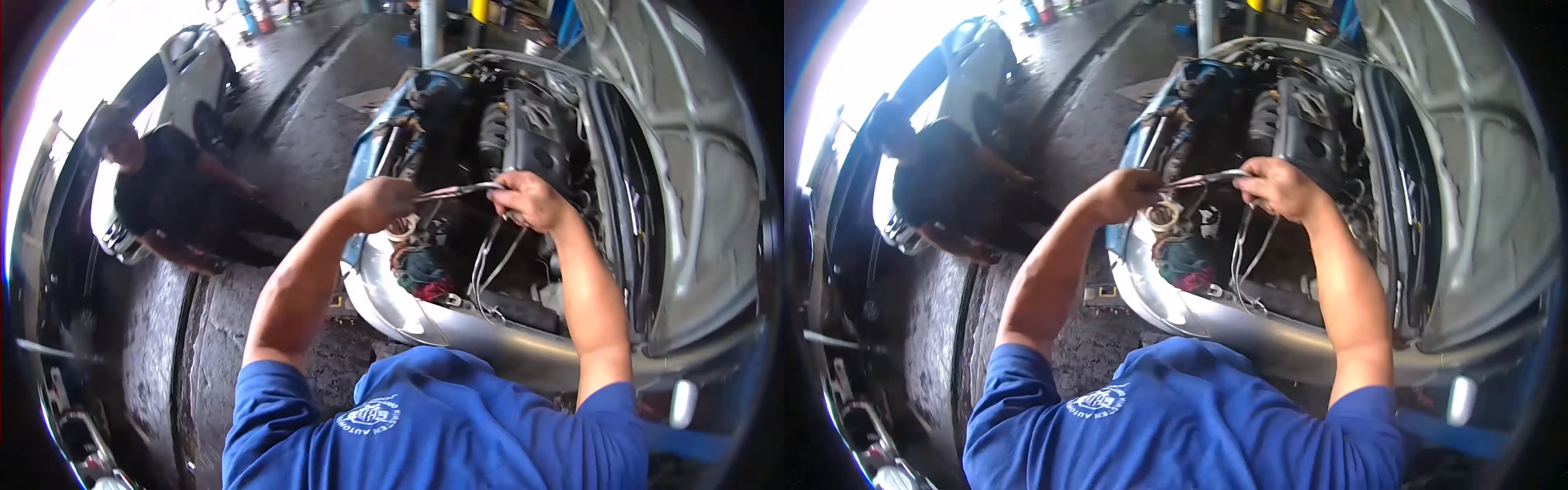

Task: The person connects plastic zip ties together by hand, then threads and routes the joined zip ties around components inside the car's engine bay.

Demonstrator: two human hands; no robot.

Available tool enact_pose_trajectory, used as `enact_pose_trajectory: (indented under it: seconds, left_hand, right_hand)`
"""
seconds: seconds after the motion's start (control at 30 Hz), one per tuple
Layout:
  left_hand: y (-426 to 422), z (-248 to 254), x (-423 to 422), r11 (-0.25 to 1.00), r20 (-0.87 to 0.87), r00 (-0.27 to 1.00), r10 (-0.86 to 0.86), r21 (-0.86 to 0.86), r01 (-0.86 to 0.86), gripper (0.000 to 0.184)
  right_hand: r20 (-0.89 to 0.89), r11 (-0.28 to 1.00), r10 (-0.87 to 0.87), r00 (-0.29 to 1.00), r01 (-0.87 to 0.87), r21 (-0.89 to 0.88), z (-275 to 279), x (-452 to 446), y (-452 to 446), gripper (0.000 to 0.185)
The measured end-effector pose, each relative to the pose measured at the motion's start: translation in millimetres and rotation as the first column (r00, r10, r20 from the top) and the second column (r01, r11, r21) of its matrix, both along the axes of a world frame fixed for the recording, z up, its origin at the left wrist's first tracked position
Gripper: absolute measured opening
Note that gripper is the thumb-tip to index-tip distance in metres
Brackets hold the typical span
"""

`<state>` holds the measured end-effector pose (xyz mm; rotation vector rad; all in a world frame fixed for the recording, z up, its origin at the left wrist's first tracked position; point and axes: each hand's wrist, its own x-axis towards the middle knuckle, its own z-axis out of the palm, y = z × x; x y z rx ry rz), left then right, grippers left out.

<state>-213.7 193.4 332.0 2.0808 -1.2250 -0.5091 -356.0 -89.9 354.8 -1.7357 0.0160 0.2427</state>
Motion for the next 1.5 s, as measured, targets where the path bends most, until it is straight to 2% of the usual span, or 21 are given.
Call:
enact_pose_trajectory:
  seconds: [0.07,0.13,0.23,0.33,0.43,0.47,0.53,0.57,0.6,0.7,0.77,0.87,1.07,1.13,1.23,1.27,1.3,1.33,1.4,1.47,1.5]
  left_hand:
    - [6.5,-6.6,-0.6,0.992,-0.234,0.969,0.08,-0.078,-0.101,0.022]
    - [5.7,-1.5,-2.5,0.99,-0.221,0.971,0.096,-0.079,-0.115,0.019]
    - [5.6,9.0,-9.1,0.96,-0.348,0.915,0.205,-0.112,-0.258,0.019]
    - [2.1,5.7,-6.0,0.943,-0.43,0.882,0.196,-0.166,-0.29,0.022]
    - [-0.7,-17.8,5.9,0.926,-0.337,0.927,0.167,-0.269,-0.265,0.027]
    - [0.5,-11.5,6.6,0.946,-0.329,0.928,0.174,-0.206,-0.25,0.029]
    - [-0.3,4.5,-4.7,0.933,-0.31,0.919,0.243,-0.184,-0.309,0.028]
    - [-0.5,-3.4,2.0,0.948,-0.274,0.939,0.211,-0.178,-0.264,0.024]
    - [-0.3,-9.9,0.0,0.917,-0.221,0.96,0.173,-0.319,-0.239,0.021]
    - [4.9,-3.9,-0.1,0.928,-0.178,0.969,0.171,-0.3,-0.219,0.022]
    - [8.4,-4.1,-1.3,0.901,-0.323,0.918,0.232,-0.285,-0.328,0.023]
    - [23.5,1.6,-2.4,0.86,-0.375,0.879,0.293,-0.298,-0.414,0.023]
    - [64.4,-0.9,-4.8,0.734,-0.563,0.77,0.3,-0.379,-0.563,0.02]
    - [81.3,-10.8,-1.5,0.704,-0.491,0.759,0.428,-0.346,-0.621,0.019]
    - [98.7,-5.7,-18.0,0.606,-0.546,0.722,0.425,-0.42,-0.675,0.022]
    - [101.5,7.0,-29.4,0.564,-0.481,0.684,0.548,-0.391,-0.727,0.023]
    - [111.0,5.3,-31.7,0.525,-0.57,0.691,0.445,-0.459,-0.716,0.023]
    - [127.7,3.3,-26.3,0.658,-0.364,0.824,0.435,-0.497,-0.566,0.025]
    - [153.2,-11.7,-29.5,0.43,-0.626,0.684,0.375,-0.536,-0.727,0.027]
    - [165.7,-11.8,-37.0,0.414,-0.561,0.793,0.238,-0.679,-0.606,0.032]
    - [177.3,-16.8,-37.2,0.367,-0.579,0.777,0.247,-0.686,-0.628,0.031]
  right_hand:
    - [-0.027,0.998,-0.012,1.0,0.013,0.061,6.2,1.1,-0.7,0.014]
    - [-0.041,0.998,-0.013,0.999,0.016,0.061,1.1,3.7,-3.4,0.014]
    - [-0.062,0.999,-0.018,0.998,0.021,0.038,2.5,4.8,-7.6,0.014]
    - [-0.032,0.998,-0.051,0.998,0.05,-0.033,3.7,-0.5,-10.2,0.014]
    - [0.025,0.988,-0.012,1.0,0.015,-0.155,7.3,1.3,-10.9,0.016]
    - [0.007,0.983,-0.04,0.999,0.041,-0.181,12.1,-1.0,-7.2,0.016]
    - [0.002,0.986,-0.031,1.0,0.031,-0.166,8.5,1.0,-8.6,0.015]
    - [-0.024,0.99,-0.069,0.997,0.066,-0.127,7.6,-0.5,-6.6,0.015]
    - [-0.029,0.99,-0.115,0.993,0.112,-0.081,-1.2,-0.4,-8.3,0.011]
    - [-0.046,0.994,-0.1,0.994,0.098,-0.047,-9.0,2.2,-11.0,0.02]
    - [0.036,0.986,-0.162,0.986,0.163,-0.021,-19.5,3.6,-15.8,0.031]
    - [0.051,0.96,-0.27,0.961,0.273,-0.056,-15.6,-1.9,-20.7,0.035]
    - [0.166,0.933,-0.358,0.919,0.348,0.089,-37.9,-8.0,-78.4,0.035]
    - [0.24,0.925,-0.378,0.894,0.359,0.121,-38.9,-14.8,-89.3,0.036]
    - [0.284,0.909,-0.413,0.866,0.41,0.073,-41.7,-24.4,-112.1,0.037]
    - [0.282,0.894,-0.44,0.853,0.446,0.048,-42.0,-28.6,-119.9,0.037]
    - [0.295,0.882,-0.454,0.841,0.471,0.016,-44.3,-32.0,-133.0,0.039]
    - [0.313,0.874,-0.458,0.832,0.486,-0.011,-48.1,-34.3,-146.2,0.041]
    - [0.268,0.821,-0.537,0.8,0.568,-0.05,-52.4,-41.8,-163.0,0.043]
    - [0.247,0.783,-0.558,0.792,0.601,-0.16,-59.1,-51.3,-177.2,0.045]
    - [0.239,0.772,-0.567,0.788,0.61,-0.18,-64.1,-56.8,-183.3,0.045]
